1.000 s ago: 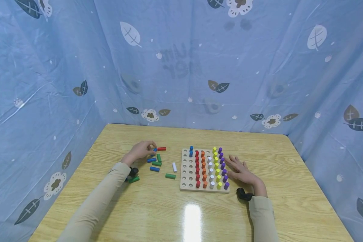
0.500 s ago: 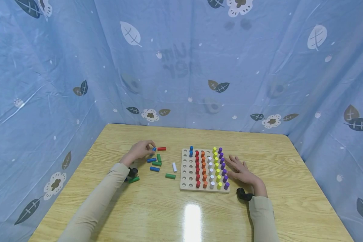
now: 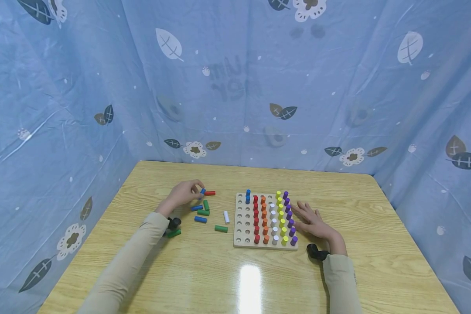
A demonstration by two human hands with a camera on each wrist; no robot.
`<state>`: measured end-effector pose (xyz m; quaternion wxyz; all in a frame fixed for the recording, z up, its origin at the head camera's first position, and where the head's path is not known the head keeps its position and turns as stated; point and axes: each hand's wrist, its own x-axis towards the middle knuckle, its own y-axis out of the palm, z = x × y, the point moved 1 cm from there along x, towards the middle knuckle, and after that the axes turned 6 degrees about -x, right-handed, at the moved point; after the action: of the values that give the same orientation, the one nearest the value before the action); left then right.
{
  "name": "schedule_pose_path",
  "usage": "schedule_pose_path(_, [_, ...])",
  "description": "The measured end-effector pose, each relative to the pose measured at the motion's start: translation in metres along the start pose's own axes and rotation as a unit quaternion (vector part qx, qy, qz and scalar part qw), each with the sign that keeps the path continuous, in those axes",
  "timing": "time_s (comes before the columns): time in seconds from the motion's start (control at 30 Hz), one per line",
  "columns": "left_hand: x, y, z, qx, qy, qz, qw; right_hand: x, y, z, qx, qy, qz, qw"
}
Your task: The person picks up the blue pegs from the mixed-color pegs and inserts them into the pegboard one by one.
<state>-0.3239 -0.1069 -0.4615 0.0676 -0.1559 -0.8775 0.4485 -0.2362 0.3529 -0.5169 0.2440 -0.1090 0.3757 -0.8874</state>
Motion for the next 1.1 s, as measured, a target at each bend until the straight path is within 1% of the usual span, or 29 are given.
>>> schedule_pose_path(0.1, [0.0, 0.001, -0.005, -0.005, 0.0, -0.003, 1.0, 0.0, 0.0, 0.0, 0.0, 0.0, 0.0, 1.0])
schedule_pose_path(0.3, [-0.001, 0.004, -0.01, -0.014, 0.013, -0.014, 0.9997, 0.0, 0.0, -0.001, 0.0, -0.004, -0.001, 1.0])
schedule_pose_path(0.53, [0.0, 0.008, -0.015, -0.015, 0.02, -0.011, 0.9996, 0.0, 0.0, 0.0, 0.003, -0.004, -0.002, 1.0])
schedule_pose_path(0.77, [-0.001, 0.011, -0.025, -0.007, 0.051, -0.012, 0.9986, 0.0, 0.0, 0.0, 0.002, -0.004, -0.001, 1.0])
schedule_pose_path(0.87, [-0.001, 0.013, -0.029, -0.012, 0.063, -0.016, 0.9978, 0.0, 0.0, -0.001, 0.001, -0.005, -0.001, 1.0])
schedule_pose_path(1.0, [0.001, 0.017, -0.032, -0.016, 0.072, -0.017, 0.9971, 0.0, 0.0, -0.002, -0.001, -0.007, 0.0, 1.0])
schedule_pose_path(1.1, [0.002, 0.021, -0.036, -0.02, 0.073, -0.014, 0.997, 0.0, 0.0, -0.002, -0.001, -0.007, 0.0, 1.0])
